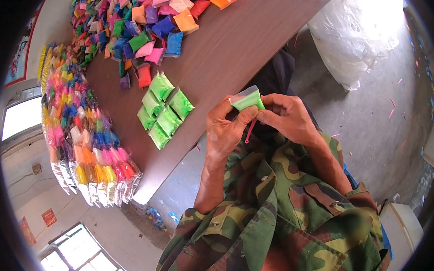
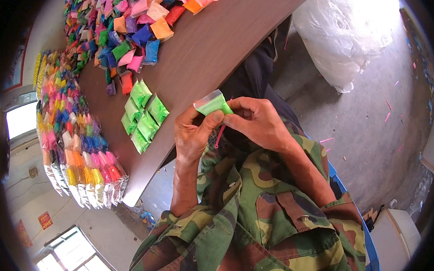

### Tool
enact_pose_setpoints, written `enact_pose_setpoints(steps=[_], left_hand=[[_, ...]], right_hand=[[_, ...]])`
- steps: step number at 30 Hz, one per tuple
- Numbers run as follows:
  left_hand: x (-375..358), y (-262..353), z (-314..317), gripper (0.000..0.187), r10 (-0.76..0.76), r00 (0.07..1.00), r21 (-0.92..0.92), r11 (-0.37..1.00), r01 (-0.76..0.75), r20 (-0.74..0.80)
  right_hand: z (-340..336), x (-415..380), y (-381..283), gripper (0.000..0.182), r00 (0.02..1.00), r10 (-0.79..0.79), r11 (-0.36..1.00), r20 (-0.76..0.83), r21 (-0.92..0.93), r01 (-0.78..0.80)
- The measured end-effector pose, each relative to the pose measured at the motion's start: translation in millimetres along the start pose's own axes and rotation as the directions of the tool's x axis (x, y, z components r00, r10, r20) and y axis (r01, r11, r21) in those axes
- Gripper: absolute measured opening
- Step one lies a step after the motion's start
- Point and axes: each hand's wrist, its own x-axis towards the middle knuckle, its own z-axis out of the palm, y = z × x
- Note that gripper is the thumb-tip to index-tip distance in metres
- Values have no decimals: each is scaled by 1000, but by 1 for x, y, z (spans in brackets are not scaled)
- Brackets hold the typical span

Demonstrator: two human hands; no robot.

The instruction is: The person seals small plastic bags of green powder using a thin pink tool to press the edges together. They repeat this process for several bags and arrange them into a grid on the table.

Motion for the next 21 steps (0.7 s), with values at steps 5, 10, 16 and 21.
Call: enact_pose_setpoints(steps=[5, 10, 16, 21], left_hand=[[-3, -5, 2, 16, 9, 998, -125, 992, -17, -62], [-5, 0, 3, 22, 23, 996, -119, 992, -33, -90], [-5, 9, 6, 24, -139, 988, -114, 985, 130, -72], [-2, 1, 3, 21, -30, 997, -87, 996, 24, -65]], right_hand=[[5, 1, 2, 30, 999, -26, 997, 27, 78, 23], [8, 0, -4, 29, 999, -39, 993, 3, 114, 39], [1, -3, -5, 26, 999, 18, 990, 37, -139, -13], [5, -4, -13, 27, 1000, -7, 997, 19, -78, 8]])
